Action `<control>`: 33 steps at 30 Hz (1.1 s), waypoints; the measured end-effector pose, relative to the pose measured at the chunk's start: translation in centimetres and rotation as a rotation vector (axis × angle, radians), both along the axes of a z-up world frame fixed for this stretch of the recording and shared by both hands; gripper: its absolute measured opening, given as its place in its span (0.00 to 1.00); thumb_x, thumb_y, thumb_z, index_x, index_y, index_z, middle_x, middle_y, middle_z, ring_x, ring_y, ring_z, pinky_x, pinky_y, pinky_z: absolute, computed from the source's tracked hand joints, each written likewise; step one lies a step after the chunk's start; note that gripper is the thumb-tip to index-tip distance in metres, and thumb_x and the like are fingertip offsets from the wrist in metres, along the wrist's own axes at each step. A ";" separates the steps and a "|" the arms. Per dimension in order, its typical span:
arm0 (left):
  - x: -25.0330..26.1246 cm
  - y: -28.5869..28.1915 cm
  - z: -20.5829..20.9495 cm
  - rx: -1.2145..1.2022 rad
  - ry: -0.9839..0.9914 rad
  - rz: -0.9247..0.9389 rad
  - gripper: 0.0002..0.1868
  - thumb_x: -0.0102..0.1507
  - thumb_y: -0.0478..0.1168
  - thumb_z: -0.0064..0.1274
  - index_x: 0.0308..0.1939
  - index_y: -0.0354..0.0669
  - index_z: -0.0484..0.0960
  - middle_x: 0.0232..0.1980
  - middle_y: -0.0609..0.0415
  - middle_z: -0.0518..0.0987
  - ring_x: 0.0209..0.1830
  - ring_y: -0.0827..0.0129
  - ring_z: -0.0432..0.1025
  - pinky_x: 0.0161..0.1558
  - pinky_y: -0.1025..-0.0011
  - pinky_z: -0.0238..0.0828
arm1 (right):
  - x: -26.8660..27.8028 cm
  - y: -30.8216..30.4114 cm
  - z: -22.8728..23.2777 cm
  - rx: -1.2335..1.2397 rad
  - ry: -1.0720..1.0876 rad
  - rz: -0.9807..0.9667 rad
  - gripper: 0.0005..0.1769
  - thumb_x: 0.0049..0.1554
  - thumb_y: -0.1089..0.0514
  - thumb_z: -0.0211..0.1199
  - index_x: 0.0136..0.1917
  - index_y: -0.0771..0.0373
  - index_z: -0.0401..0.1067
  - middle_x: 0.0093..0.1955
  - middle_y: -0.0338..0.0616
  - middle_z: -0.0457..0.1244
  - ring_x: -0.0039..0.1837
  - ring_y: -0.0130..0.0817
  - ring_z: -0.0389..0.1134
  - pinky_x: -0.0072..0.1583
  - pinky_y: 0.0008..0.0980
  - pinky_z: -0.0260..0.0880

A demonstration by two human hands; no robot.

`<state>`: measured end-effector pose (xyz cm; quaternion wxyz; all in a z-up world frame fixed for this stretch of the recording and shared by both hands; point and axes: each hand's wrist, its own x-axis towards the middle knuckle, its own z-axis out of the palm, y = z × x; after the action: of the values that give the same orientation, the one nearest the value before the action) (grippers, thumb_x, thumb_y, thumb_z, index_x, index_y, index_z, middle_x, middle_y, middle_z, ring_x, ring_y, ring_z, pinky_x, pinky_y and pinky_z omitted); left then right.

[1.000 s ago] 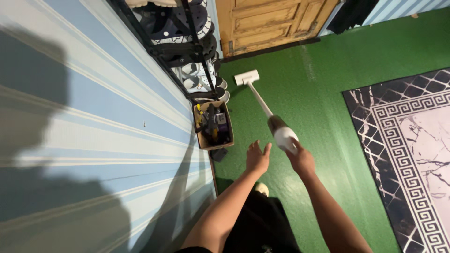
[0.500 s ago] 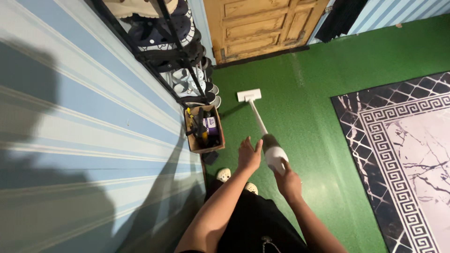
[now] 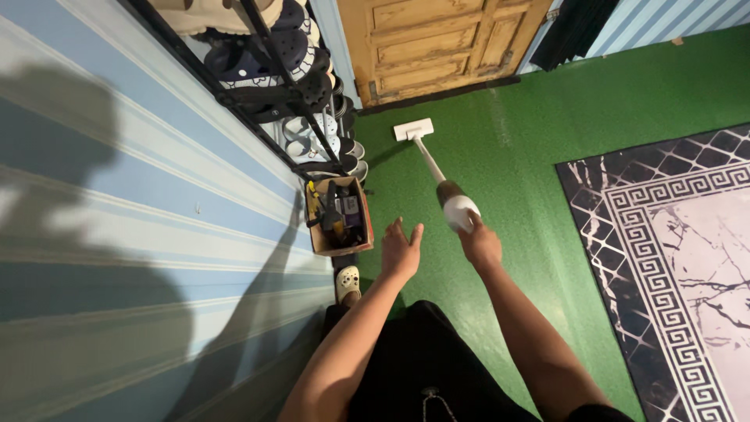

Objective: The person uses a handheld cordless vacuum cleaner to clean a patterned rug and the surrounding green floor. They move the vacuum head back and forth across the rug's surface and along the edges, systematically covering the area.

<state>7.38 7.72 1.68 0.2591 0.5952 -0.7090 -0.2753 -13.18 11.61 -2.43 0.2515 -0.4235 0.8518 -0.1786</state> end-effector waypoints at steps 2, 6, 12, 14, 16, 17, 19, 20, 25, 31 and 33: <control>-0.1 -0.6 -0.8 0.002 -0.009 -0.014 0.39 0.67 0.61 0.47 0.67 0.27 0.68 0.65 0.28 0.71 0.65 0.37 0.67 0.65 0.50 0.62 | -0.2 2.7 0.3 0.035 0.034 0.024 0.36 0.58 0.37 0.60 0.78 0.38 0.59 0.55 0.58 0.70 0.53 0.60 0.72 0.53 0.55 0.73; -1.2 -0.7 -4.1 -0.062 -0.070 -0.064 0.40 0.69 0.63 0.45 0.66 0.26 0.68 0.65 0.28 0.71 0.66 0.37 0.66 0.67 0.49 0.61 | 0.9 9.5 3.7 0.082 0.041 0.038 0.37 0.58 0.37 0.59 0.78 0.40 0.59 0.47 0.63 0.71 0.49 0.62 0.73 0.50 0.56 0.73; -3.7 0.3 -6.0 0.071 -0.053 -0.126 0.40 0.69 0.64 0.42 0.66 0.27 0.68 0.66 0.27 0.70 0.66 0.37 0.65 0.66 0.49 0.60 | 5.0 11.4 7.9 0.062 -0.084 -0.073 0.35 0.57 0.38 0.60 0.76 0.44 0.61 0.47 0.63 0.71 0.50 0.62 0.73 0.51 0.55 0.73; -4.6 -0.5 -5.8 0.094 -0.024 -0.144 0.40 0.69 0.64 0.42 0.66 0.28 0.69 0.65 0.27 0.70 0.66 0.37 0.65 0.66 0.49 0.60 | 6.2 9.9 7.0 0.037 -0.101 -0.085 0.36 0.57 0.39 0.60 0.75 0.45 0.60 0.47 0.63 0.71 0.50 0.62 0.73 0.51 0.55 0.73; -4.9 -0.5 -5.4 0.101 -0.010 -0.171 0.40 0.69 0.64 0.43 0.66 0.27 0.69 0.64 0.26 0.71 0.66 0.37 0.65 0.66 0.50 0.60 | 7.2 8.6 5.5 0.002 -0.100 -0.089 0.35 0.57 0.40 0.59 0.75 0.47 0.60 0.47 0.63 0.70 0.50 0.62 0.73 0.51 0.55 0.73; -5.0 -1.1 -5.3 0.122 -0.002 -0.196 0.40 0.69 0.64 0.43 0.65 0.27 0.70 0.64 0.26 0.72 0.65 0.37 0.66 0.66 0.51 0.61 | 7.5 7.6 4.5 -0.030 -0.086 -0.090 0.34 0.58 0.40 0.59 0.75 0.47 0.60 0.48 0.63 0.70 0.50 0.63 0.73 0.51 0.56 0.73; -5.5 -2.0 -5.3 0.169 0.013 -0.246 0.40 0.69 0.64 0.42 0.64 0.27 0.71 0.62 0.27 0.74 0.64 0.39 0.69 0.67 0.54 0.64 | 7.5 5.5 2.5 -0.025 -0.077 -0.103 0.32 0.60 0.42 0.57 0.76 0.46 0.61 0.48 0.64 0.70 0.50 0.63 0.72 0.51 0.57 0.72; -5.5 -1.9 -5.3 0.190 0.046 -0.248 0.40 0.69 0.64 0.42 0.64 0.27 0.71 0.62 0.26 0.75 0.64 0.39 0.69 0.66 0.54 0.64 | 6.9 3.9 1.4 0.010 -0.082 -0.116 0.31 0.61 0.43 0.56 0.76 0.44 0.61 0.48 0.64 0.70 0.50 0.64 0.72 0.51 0.57 0.72; -6.0 -5.5 -6.3 0.308 0.109 -0.275 0.41 0.69 0.64 0.40 0.66 0.25 0.69 0.63 0.25 0.73 0.66 0.38 0.67 0.67 0.53 0.62 | 2.6 -6.6 -3.1 -0.067 0.027 -0.054 0.34 0.60 0.41 0.56 0.78 0.43 0.58 0.48 0.61 0.71 0.48 0.62 0.73 0.49 0.57 0.72; -6.4 -8.0 -6.4 0.374 0.078 -0.315 0.43 0.69 0.68 0.35 0.68 0.29 0.68 0.65 0.28 0.72 0.66 0.40 0.67 0.65 0.54 0.64 | -1.5 -11.5 -2.6 -0.014 0.005 -0.122 0.34 0.58 0.38 0.59 0.76 0.33 0.58 0.54 0.52 0.70 0.52 0.57 0.73 0.52 0.53 0.73; -6.7 -7.9 -4.9 0.582 0.039 -0.336 0.43 0.66 0.69 0.31 0.70 0.36 0.67 0.65 0.33 0.74 0.64 0.41 0.69 0.63 0.54 0.65 | -2.5 -9.7 -1.2 0.064 0.038 -0.090 0.34 0.60 0.36 0.58 0.78 0.34 0.57 0.52 0.53 0.71 0.53 0.55 0.73 0.52 0.52 0.73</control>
<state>0.63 -0.16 -3.19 0.0430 0.5135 -0.6839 -0.5164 -15.67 1.93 -3.62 0.2402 -0.3798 0.8799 -0.1544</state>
